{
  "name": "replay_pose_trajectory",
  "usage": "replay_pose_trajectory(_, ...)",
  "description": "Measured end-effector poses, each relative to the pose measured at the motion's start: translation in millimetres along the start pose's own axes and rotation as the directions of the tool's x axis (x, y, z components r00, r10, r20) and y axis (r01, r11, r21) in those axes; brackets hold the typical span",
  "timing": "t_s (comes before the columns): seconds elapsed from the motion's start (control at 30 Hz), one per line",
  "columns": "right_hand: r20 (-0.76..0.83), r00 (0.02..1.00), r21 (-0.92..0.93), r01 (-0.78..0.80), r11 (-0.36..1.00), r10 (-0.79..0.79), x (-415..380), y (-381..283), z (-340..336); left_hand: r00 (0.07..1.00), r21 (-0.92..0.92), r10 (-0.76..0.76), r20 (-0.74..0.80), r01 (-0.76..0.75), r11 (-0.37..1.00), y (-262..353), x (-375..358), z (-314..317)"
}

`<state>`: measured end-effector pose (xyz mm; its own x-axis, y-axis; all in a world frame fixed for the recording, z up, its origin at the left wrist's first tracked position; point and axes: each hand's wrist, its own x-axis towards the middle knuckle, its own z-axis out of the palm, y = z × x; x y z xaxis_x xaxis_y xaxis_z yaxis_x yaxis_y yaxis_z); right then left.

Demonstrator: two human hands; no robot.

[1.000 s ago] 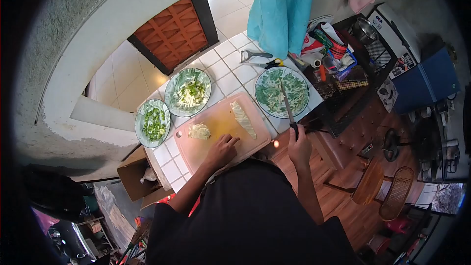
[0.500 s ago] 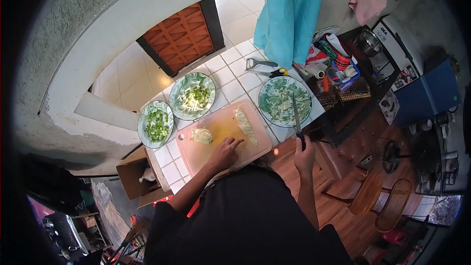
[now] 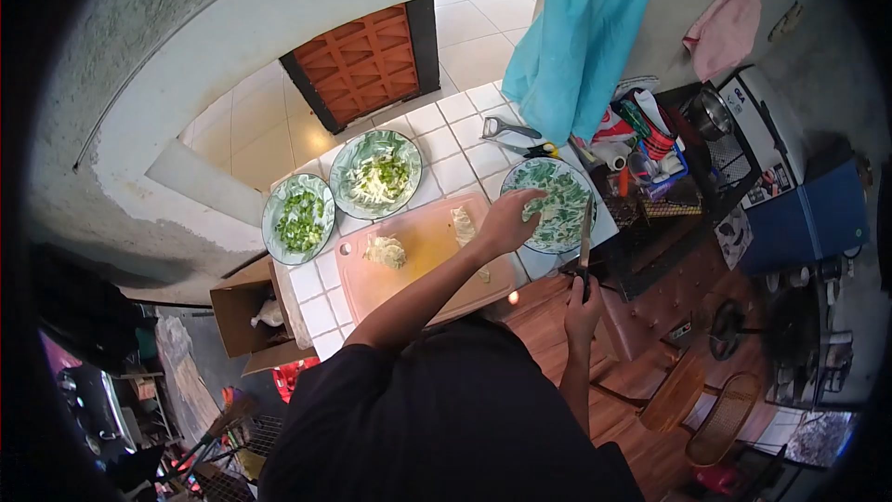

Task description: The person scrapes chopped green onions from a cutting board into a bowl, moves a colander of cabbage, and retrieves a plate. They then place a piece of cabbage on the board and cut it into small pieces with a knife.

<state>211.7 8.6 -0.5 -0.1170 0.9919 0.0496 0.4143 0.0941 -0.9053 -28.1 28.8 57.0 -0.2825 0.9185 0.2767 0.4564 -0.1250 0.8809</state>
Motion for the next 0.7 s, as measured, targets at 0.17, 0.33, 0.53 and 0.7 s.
replay_pose_trajectory(0.17,0.037,0.998,0.054,-0.06,0.997,0.058,-5,-1,-5,1.0,0.21,0.02,-0.019,-0.015,0.978,9,-31,-33)
replay_pose_trajectory(0.33,0.189,0.981,0.012,-0.045,0.999,0.042,-19,-2,3,0.946,0.428,-0.051,-0.32,0.193,0.883,-19,-112,-102)
replay_pose_trajectory(0.53,0.339,0.941,0.017,-0.011,1.0,0.004,-24,-33,23,0.904,0.71,0.068,-0.423,0.284,0.645,-21,-152,-138)
replay_pose_trajectory(0.7,0.371,0.927,0.025,0.048,0.999,-0.054,-22,-38,48,0.947,0.554,-0.222,-0.234,0.317,0.769,-31,-118,-90)
